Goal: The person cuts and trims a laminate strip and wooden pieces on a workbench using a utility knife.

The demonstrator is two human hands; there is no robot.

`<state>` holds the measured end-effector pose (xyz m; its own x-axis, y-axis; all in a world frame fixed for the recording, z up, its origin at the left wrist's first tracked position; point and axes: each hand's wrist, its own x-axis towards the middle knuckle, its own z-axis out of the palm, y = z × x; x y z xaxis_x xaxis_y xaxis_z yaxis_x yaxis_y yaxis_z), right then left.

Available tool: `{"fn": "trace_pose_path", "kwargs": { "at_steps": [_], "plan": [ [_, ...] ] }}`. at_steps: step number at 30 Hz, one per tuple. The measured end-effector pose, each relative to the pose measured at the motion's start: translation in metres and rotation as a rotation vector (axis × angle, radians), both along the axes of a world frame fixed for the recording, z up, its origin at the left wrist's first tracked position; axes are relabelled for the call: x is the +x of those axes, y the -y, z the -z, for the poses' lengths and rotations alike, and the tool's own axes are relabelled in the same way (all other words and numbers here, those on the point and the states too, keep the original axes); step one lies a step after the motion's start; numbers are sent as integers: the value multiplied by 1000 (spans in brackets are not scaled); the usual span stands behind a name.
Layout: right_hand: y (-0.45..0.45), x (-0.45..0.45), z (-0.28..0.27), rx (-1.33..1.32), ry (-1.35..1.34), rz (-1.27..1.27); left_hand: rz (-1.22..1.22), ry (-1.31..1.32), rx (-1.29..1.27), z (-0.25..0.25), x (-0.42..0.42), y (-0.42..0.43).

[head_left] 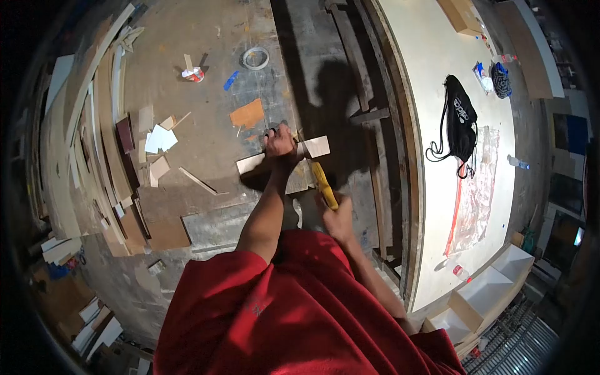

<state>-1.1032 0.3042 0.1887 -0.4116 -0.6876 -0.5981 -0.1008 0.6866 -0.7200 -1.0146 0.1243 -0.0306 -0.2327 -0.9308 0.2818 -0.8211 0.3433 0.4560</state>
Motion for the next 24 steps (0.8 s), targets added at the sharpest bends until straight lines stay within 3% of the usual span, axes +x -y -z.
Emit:
{"fn": "trace_pose_path", "kwargs": {
  "at_steps": [3, 8, 12, 14, 20, 24],
  "plan": [
    [-30, 2, -24, -135, 83, 87, -26, -9, -6, 0, 0, 1],
    [4, -7, 17, -106, 20, 118, -19, 20, 38, -2, 2, -5],
    [4, -7, 3, -13, -9, 2, -13, 1, 48, -10, -1, -2],
    [-7, -5, -1, -101, 78, 186, -28, 19, 12, -7, 2, -3],
    [-7, -17, 19, -154, 49, 196, -16, -39, 163, -18, 2, 0],
    [-7, -9, 26, -180, 30, 165, -37, 66, 181, -12, 4, 1]
  ]
}}
